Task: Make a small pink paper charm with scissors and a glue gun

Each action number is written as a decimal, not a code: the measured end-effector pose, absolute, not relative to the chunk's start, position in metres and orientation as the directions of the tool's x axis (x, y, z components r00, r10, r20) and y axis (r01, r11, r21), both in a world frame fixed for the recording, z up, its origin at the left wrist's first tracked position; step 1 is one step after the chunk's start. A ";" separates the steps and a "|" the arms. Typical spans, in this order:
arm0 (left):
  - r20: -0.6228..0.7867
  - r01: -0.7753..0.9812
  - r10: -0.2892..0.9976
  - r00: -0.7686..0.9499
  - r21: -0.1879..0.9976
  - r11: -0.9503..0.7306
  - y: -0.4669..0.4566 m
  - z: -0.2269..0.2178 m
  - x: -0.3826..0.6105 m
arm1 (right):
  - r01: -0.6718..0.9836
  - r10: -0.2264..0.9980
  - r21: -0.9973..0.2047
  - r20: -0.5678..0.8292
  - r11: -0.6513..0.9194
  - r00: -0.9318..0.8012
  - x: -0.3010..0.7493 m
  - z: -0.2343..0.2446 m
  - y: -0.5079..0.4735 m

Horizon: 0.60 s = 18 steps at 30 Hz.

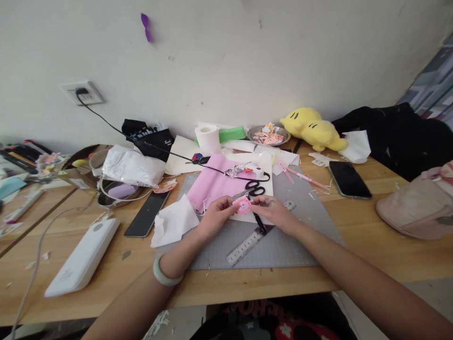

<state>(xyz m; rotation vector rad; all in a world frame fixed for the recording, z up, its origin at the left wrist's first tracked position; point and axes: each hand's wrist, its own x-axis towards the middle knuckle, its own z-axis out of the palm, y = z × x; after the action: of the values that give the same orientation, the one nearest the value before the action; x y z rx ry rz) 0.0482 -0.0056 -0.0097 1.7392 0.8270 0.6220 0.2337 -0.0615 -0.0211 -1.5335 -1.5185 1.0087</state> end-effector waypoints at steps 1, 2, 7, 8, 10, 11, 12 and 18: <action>0.018 0.232 0.782 0.623 0.950 -0.207 -0.006 -0.010 0.048 | 0.424 1.000 -0.905 -0.028 -0.021 -0.011 0.234 -0.021 -0.061; 0.024 0.237 0.783 0.622 0.947 -0.217 -0.006 -0.010 0.048 | 0.433 1.000 -0.901 -0.024 -0.018 -0.010 0.234 -0.021 -0.061; 0.058 0.263 0.802 0.594 0.929 -0.262 -0.006 -0.012 0.049 | 0.479 1.000 -0.878 -0.005 -0.004 -0.001 0.234 -0.017 -0.063; 0.063 0.266 0.805 0.589 0.926 -0.267 -0.006 -0.012 0.049 | 0.485 1.000 -0.874 -0.001 -0.001 0.001 0.234 -0.016 -0.063; 0.069 0.265 0.808 0.585 0.925 -0.271 -0.005 -0.012 0.049 | 0.496 1.000 -0.869 0.005 0.006 -0.003 0.233 -0.014 -0.065; 0.071 0.262 0.808 0.585 0.926 -0.271 -0.005 -0.012 0.049 | 0.500 1.000 -0.866 0.005 0.009 -0.009 0.232 -0.013 -0.066; 0.071 0.259 0.808 0.585 0.928 -0.269 -0.005 -0.012 0.049 | 0.502 1.000 -0.865 0.005 0.012 -0.015 0.231 -0.012 -0.066; 0.039 0.248 0.807 0.589 0.942 -0.227 -0.004 -0.008 0.047 | 0.496 1.000 -0.868 0.003 0.018 -0.030 0.230 -0.011 -0.068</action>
<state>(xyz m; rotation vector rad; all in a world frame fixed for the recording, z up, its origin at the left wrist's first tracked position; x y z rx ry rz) 0.0473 -0.0042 -0.0080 1.7678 0.8671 0.6644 0.2298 -0.0683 -0.0113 -1.5582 -1.6089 0.9309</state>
